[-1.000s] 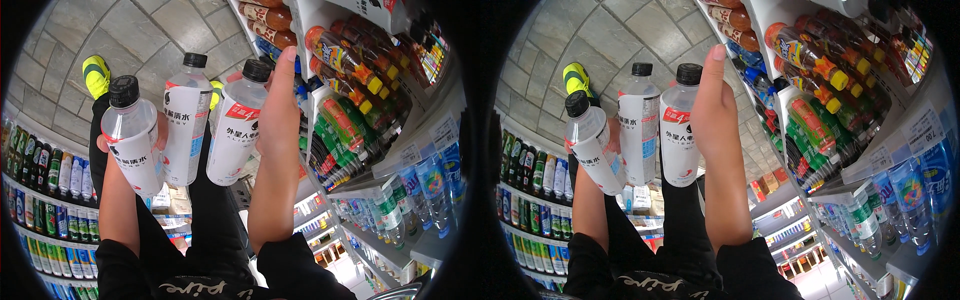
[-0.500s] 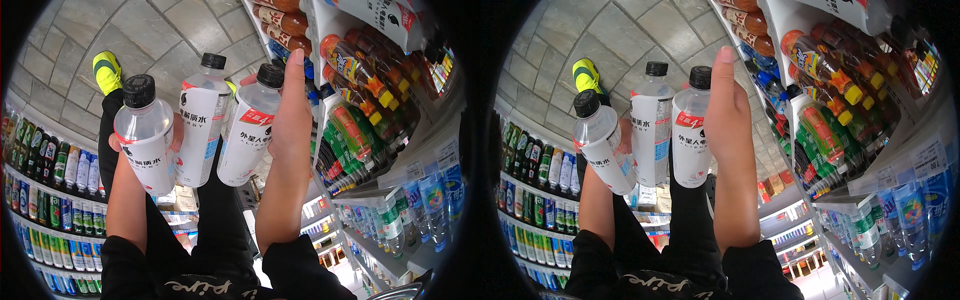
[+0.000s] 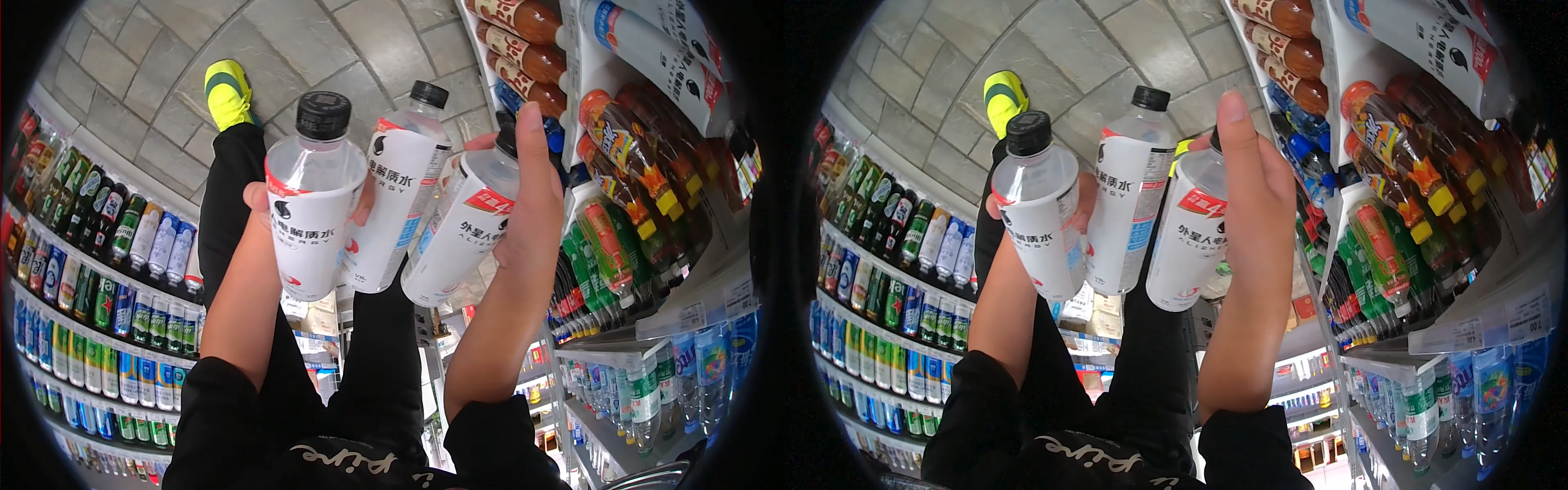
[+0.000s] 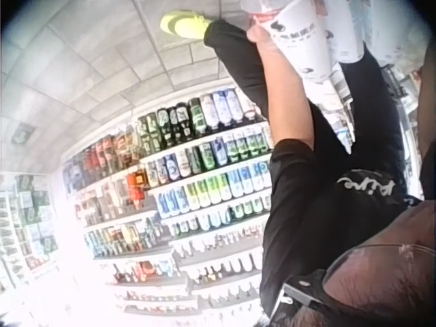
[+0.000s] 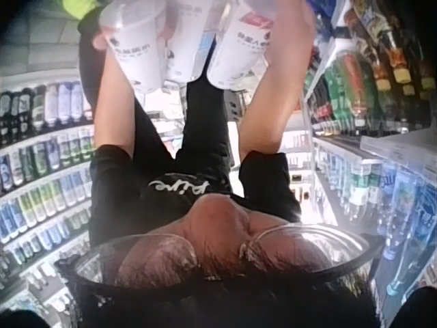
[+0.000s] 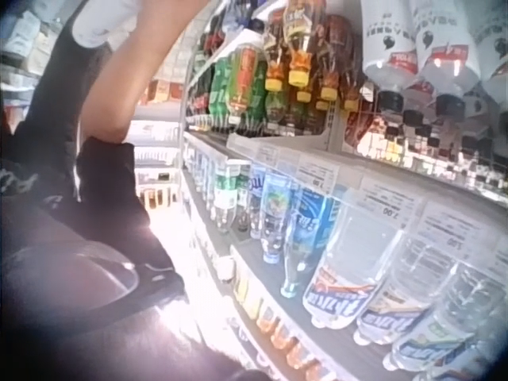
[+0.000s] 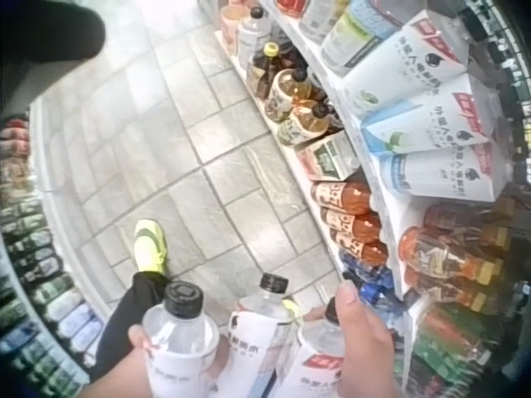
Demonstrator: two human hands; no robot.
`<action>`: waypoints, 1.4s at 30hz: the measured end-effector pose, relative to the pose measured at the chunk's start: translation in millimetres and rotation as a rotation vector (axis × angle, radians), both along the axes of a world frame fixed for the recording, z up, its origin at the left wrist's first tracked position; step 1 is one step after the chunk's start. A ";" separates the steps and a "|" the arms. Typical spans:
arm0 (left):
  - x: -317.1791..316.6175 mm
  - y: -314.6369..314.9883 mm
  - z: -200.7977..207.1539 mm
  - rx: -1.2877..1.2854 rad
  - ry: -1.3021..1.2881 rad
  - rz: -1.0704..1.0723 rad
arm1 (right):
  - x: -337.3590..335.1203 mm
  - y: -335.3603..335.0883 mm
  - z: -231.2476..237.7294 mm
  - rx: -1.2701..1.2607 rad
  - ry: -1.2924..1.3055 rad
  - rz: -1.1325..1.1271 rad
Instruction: Selecting and inspecting various drink bottles from a convenience store shelf.
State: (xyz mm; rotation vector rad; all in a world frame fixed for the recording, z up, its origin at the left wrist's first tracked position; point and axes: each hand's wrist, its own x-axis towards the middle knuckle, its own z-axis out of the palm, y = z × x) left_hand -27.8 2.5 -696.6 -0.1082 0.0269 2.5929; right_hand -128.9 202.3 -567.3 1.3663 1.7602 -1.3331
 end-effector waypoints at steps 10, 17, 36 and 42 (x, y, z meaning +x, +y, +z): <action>3.1 -2.2 0.3 0.007 0.012 0.004 | 3.0 -0.5 -2.0 -0.050 -0.001 -0.027; 6.5 -5.8 -1.8 -0.010 -0.004 -0.013 | 14.0 3.8 2.2 -0.081 0.055 0.009; 39.6 -13.6 -16.4 -0.186 -0.141 -0.053 | 23.3 68.7 75.9 0.261 0.874 -0.097; 44.2 -9.3 -11.0 -0.239 -0.218 -0.056 | -19.2 79.8 74.6 0.377 1.041 -0.130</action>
